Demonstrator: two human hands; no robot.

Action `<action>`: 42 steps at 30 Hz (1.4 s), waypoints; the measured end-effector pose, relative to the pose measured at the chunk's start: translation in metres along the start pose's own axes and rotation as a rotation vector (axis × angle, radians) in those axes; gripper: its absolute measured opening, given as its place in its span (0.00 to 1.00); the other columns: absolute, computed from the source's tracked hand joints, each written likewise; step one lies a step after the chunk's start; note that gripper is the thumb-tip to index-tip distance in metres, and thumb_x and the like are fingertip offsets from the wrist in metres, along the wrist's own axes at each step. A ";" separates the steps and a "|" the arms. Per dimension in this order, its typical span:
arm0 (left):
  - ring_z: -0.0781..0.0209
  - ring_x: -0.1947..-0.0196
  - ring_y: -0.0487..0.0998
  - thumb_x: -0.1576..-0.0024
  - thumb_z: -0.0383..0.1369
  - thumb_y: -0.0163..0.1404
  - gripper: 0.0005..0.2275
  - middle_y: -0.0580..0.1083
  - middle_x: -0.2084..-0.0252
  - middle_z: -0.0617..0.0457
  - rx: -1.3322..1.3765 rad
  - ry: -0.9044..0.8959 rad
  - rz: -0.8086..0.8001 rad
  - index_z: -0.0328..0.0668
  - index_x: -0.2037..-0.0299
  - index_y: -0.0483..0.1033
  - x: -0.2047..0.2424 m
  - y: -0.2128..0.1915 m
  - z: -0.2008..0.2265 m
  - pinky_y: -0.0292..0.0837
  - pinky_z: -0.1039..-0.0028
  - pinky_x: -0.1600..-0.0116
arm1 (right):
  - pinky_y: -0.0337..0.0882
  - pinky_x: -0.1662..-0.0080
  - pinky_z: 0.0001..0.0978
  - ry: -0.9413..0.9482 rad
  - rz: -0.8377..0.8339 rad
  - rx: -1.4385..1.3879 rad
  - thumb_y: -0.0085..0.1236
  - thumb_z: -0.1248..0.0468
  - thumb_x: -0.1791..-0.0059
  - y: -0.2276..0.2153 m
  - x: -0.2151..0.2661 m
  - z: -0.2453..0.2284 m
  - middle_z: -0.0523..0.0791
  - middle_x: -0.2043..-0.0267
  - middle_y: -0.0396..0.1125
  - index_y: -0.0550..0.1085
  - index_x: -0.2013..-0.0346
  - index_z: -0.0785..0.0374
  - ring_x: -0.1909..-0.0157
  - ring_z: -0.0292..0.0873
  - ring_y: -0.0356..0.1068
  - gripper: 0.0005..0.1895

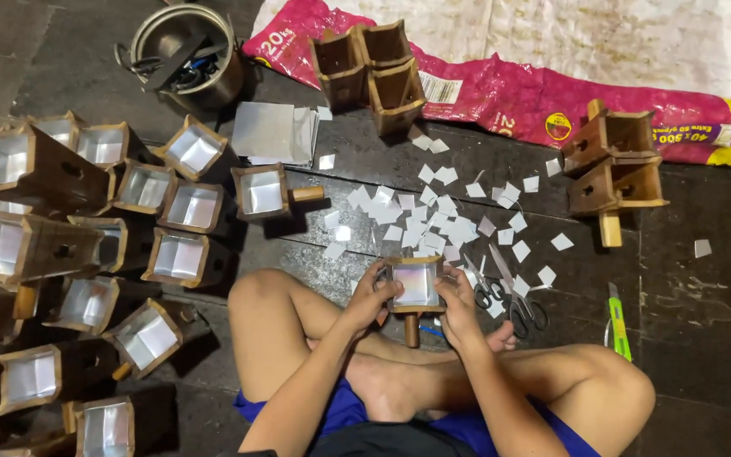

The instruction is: The person sits on the floor and assembles small wooden lanterns. They cut translucent paper with scissors, insert the paper into the lantern frames, and use a pen to mark or adjust the fit. The process is repeated for multiple lanterns.

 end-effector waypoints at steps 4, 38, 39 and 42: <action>0.63 0.67 0.75 0.42 0.35 0.58 0.29 0.77 0.64 0.48 -0.021 0.030 -0.031 0.46 0.30 0.60 -0.009 0.000 -0.004 0.70 0.84 0.79 | 0.75 0.64 0.26 0.007 0.024 -0.010 0.62 0.66 0.52 0.008 0.010 -0.011 0.41 0.63 0.65 0.73 0.50 0.58 0.64 0.36 0.69 0.15; 0.59 0.91 0.70 0.43 0.36 0.56 0.27 0.75 0.69 0.44 -0.118 0.024 -0.054 0.47 0.33 0.61 -0.015 0.002 0.006 0.69 0.74 0.90 | 0.70 0.60 0.36 -0.113 -0.105 0.913 0.69 0.46 0.53 0.010 -0.053 -0.031 0.49 0.66 0.70 0.82 0.60 0.54 0.62 0.46 0.71 0.17; 0.60 0.90 0.71 0.43 0.37 0.56 0.29 0.75 0.67 0.44 -0.130 0.006 -0.049 0.47 0.32 0.60 -0.011 0.001 0.004 0.71 0.74 0.88 | 0.72 0.52 0.43 -0.066 -0.126 0.895 0.69 0.47 0.52 0.010 -0.049 -0.031 0.54 0.57 0.73 0.81 0.57 0.57 0.54 0.52 0.74 0.19; 0.61 0.87 0.72 0.42 0.39 0.56 0.28 0.76 0.64 0.41 -0.132 0.028 -0.046 0.49 0.31 0.61 -0.022 -0.006 -0.010 0.72 0.77 0.85 | 0.69 0.41 0.53 -0.079 -0.113 0.865 0.65 0.43 0.51 0.012 -0.034 -0.032 0.59 0.42 0.68 0.76 0.46 0.58 0.40 0.64 0.68 0.28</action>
Point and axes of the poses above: each hand's wrist, its own x-axis away from the middle knuckle, its own y-axis out of the palm, z = x × y, the point moved 4 cm from there along -x, towards the middle knuckle
